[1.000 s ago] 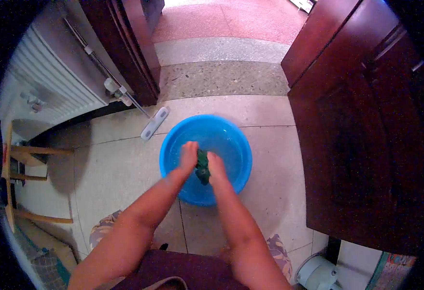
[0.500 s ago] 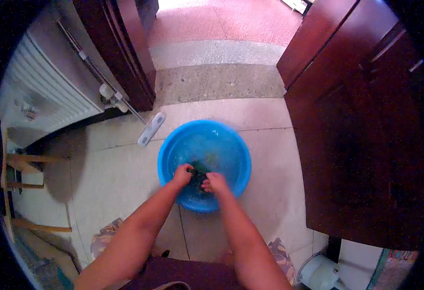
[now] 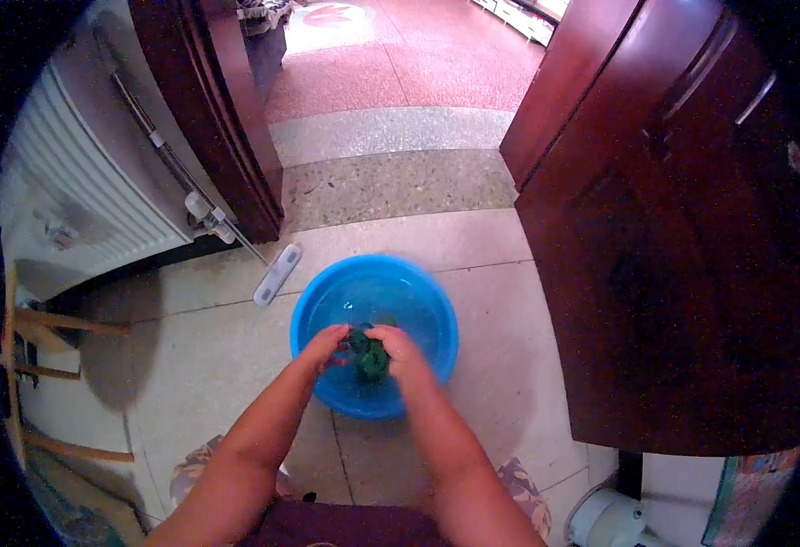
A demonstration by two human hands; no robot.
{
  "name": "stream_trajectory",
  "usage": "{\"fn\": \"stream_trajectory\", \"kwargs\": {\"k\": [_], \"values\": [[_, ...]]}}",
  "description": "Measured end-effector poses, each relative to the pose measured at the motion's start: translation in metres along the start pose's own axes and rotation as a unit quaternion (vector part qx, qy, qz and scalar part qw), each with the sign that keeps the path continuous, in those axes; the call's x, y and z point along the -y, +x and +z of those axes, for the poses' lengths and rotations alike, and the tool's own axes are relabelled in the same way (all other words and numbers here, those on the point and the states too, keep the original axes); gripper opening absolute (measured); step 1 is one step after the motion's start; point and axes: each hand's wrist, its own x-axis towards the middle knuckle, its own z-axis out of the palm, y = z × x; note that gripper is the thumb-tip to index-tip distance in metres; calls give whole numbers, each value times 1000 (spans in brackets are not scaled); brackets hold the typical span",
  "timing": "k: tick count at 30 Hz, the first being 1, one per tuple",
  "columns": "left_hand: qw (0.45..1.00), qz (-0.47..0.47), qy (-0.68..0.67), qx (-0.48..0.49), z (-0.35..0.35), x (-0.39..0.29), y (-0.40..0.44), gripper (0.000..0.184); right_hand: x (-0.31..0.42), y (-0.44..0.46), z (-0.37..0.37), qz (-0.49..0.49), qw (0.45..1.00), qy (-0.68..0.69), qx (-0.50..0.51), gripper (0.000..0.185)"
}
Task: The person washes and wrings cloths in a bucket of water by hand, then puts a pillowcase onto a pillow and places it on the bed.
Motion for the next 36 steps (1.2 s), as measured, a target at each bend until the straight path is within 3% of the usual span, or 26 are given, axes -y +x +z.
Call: {"fn": "stream_trajectory", "kwargs": {"k": [2, 5, 8, 11, 13, 15, 17, 18, 19, 20, 21, 24, 28, 31, 34, 36], "values": [[998, 21, -58, -25, 14, -12, -16, 30, 15, -19, 22, -40, 997, -23, 63, 36], [980, 63, -185, 39, 15, 5, -1, 27, 39, -45, 41, -50, 984, -23, 170, 38], [974, 85, -206, 39, 5, 22, 31, 27, 49, -55, 34, -40, 980, 31, 190, 33], [974, 135, -182, 19, 3, 7, 37, 25, 34, -43, -5, -60, 983, 110, 132, 30], [958, 92, -271, 31, 12, -13, 29, 24, 13, -30, -23, -29, 978, 169, 121, 31], [891, -47, -449, 54, 35, -25, 23, 25, 2, -25, -24, -24, 973, 210, 89, 34], [969, 54, -237, -47, 59, -10, 24, 27, -2, -30, 1, -50, 970, 233, 42, 39], [982, 104, -124, -96, 71, 0, 23, 28, -4, -22, -4, -44, 968, 241, 49, 41], [968, 218, 42, -115, 82, 2, 15, 31, -9, -9, -12, -38, 966, 250, 56, 42], [915, 323, 206, -127, 90, 5, 6, 33, -13, 2, -21, -33, 963, 260, 62, 44], [824, 416, 361, -134, 100, 5, -8, 36, -5, -21, -9, -62, 971, 228, 27, 41], [790, 312, 506, -151, 139, 1, -62, 34, -5, -15, -12, -43, 963, 256, 74, 40], [815, 348, 430, -173, 134, 10, -41, 19, -13, 4, -35, -20, 950, 285, 127, 39], [826, 364, 390, -184, 108, 7, 4, 15, -40, 77, -84, -4, 985, 158, 65, 33], [846, 317, 361, -232, 74, 1, 43, 17, -20, 15, -10, -42, 971, 224, -69, 28], [843, 324, 352, -245, 71, -4, 45, 18, -6, -6, 9, -76, 976, 170, -117, 25]]}}
